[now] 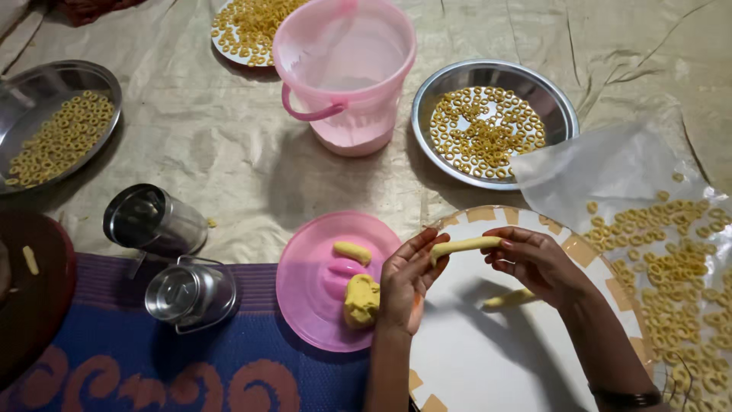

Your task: The person rolls small pieces of yellow dough into thin ropes on a white board. They then cut the ropes into smaller segments and place them onto a pink plate.

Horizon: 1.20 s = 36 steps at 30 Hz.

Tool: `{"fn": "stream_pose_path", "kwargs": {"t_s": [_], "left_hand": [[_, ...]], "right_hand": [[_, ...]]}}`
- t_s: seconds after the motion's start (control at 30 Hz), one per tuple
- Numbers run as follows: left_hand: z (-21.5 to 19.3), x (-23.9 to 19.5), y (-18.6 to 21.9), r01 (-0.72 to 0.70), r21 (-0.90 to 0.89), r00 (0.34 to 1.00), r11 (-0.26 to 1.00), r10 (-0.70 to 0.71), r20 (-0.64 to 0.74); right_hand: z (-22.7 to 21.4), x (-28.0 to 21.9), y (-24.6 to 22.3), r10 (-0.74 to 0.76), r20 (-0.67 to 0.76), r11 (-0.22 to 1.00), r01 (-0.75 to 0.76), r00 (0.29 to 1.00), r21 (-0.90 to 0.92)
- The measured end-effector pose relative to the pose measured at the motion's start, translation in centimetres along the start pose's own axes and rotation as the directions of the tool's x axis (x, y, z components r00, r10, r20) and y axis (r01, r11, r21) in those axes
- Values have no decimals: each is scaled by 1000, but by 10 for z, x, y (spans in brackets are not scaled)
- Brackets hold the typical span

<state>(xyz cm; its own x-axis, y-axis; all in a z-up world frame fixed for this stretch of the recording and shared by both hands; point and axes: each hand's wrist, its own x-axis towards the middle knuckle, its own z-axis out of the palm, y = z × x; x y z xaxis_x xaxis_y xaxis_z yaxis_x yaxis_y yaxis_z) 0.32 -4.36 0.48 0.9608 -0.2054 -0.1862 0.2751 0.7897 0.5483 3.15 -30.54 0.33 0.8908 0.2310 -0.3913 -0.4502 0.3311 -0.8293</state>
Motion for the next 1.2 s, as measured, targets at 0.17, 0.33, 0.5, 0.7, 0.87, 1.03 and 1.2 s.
{"fn": "stream_pose_path", "kwargs": {"t_s": [0.17,0.33,0.5,0.7,0.87,1.03,1.2], "left_hand": [[10,-5,-8,-130,318,991,939,129,22],[17,-11,-7,-244,462,970,853,205,133],[24,-18,3,-161,539,985,827,167,38],[34,-18,9,-207,571,976,794,204,70],[34,-20,16,-281,749,947,600,298,117],[35,-18,19,-238,799,959,553,265,102],[35,-11,17,-195,830,969,522,233,81]], "right_hand": [[16,-18,-8,-95,35,979,99,995,-177],[65,-30,-17,-376,163,695,393,912,-601],[94,-48,-23,-518,148,349,367,842,-862],[104,-41,-6,-605,245,235,464,757,-854],[106,-42,5,-611,226,293,482,759,-826],[106,-44,0,-367,66,591,287,928,-754],[96,-42,1,-324,59,645,267,944,-716]]}}
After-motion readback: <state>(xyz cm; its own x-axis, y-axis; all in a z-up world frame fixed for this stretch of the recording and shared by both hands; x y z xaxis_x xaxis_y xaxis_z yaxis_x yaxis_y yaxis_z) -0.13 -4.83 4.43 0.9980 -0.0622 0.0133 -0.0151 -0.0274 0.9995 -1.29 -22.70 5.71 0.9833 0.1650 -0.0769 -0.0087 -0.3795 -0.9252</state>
